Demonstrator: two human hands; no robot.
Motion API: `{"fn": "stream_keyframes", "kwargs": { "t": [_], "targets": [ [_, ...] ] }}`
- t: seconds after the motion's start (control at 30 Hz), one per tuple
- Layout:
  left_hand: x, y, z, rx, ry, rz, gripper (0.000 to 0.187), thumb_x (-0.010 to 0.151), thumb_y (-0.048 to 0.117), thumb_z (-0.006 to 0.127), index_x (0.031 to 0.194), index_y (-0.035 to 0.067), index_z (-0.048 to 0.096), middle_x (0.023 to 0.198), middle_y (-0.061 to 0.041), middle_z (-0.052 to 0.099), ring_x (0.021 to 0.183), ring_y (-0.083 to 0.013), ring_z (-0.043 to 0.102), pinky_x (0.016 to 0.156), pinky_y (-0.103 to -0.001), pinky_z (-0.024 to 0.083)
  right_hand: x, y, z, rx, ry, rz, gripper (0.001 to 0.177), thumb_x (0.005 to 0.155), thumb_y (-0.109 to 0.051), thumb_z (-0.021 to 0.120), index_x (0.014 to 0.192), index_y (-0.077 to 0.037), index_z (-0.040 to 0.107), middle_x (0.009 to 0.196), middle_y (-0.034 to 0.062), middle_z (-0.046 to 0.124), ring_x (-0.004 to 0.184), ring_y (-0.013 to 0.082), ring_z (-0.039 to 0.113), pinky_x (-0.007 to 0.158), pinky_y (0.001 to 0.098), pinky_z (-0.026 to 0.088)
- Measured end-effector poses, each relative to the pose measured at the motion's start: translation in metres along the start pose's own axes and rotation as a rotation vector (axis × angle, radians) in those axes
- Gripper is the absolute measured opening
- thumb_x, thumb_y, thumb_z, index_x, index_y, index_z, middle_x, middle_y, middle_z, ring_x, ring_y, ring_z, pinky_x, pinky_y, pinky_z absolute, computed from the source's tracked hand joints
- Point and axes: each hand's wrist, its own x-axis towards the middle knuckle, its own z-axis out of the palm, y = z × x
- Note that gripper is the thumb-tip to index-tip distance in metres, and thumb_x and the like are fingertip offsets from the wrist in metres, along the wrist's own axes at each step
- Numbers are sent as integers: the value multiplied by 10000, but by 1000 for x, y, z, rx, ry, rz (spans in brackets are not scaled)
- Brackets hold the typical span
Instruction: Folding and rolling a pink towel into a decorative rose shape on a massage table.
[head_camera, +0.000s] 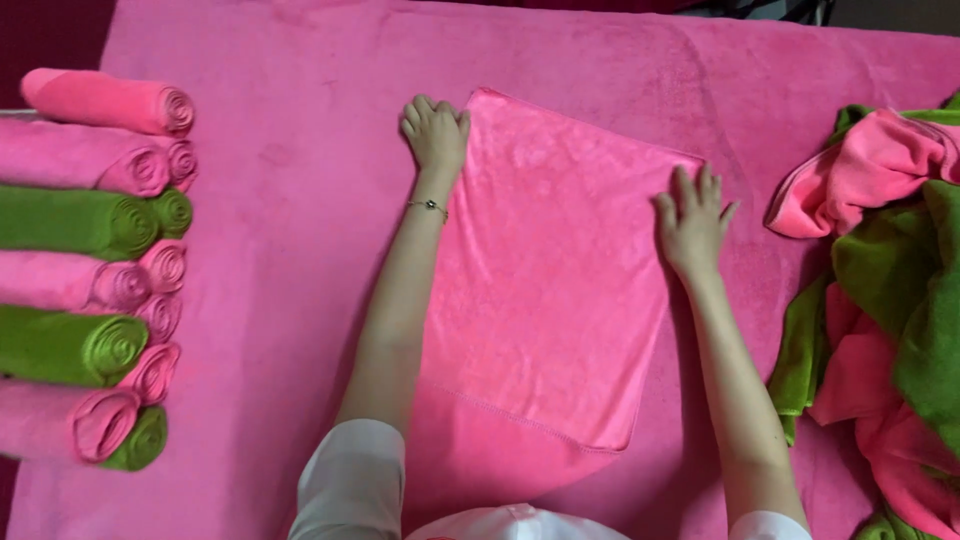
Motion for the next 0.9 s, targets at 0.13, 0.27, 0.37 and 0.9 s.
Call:
{"fn": "stream_keyframes", "kwargs": {
  "t": [0.13,0.27,0.37,0.9],
  "targets": [
    [24,-8,24,58,28,71,283,907,434,697,953,163,762,1037,-92,622,1002,-317,534,831,-478,452,32,75,25,-16,509,-40,367,1082,-366,643,1315,-86,695,1240,209,624,1151,431,572,950,590,420],
    [25,1,-6,-191,-95,86,583,983,788,503,966,223,645,1055,-54,544,1001,-289,483,873,-442,402,67,92,40,-55,517,205,400,1048,-587,658,1019,-193,719,1066,109,648,1032,405,568,844,613,378],
    [36,17,-1,-246,-205,22,214,947,494,758,967,285,714,1054,-32,565,1021,-283,518,905,-419,467,84,102,53,-138,538,196,291,1023,-468,675,1032,-185,744,1062,108,689,1002,414,576,829,605,364],
    [-172,72,-136,-247,-453,512,670,1107,495,482,1655,128,370,1730,-236,248,1601,-461,160,1275,-646,58,-75,-95,45,-38,-61,-143,578,1142,-357,408,1684,-181,307,1726,205,286,1601,398,242,1244,710,90]
  ]
}}
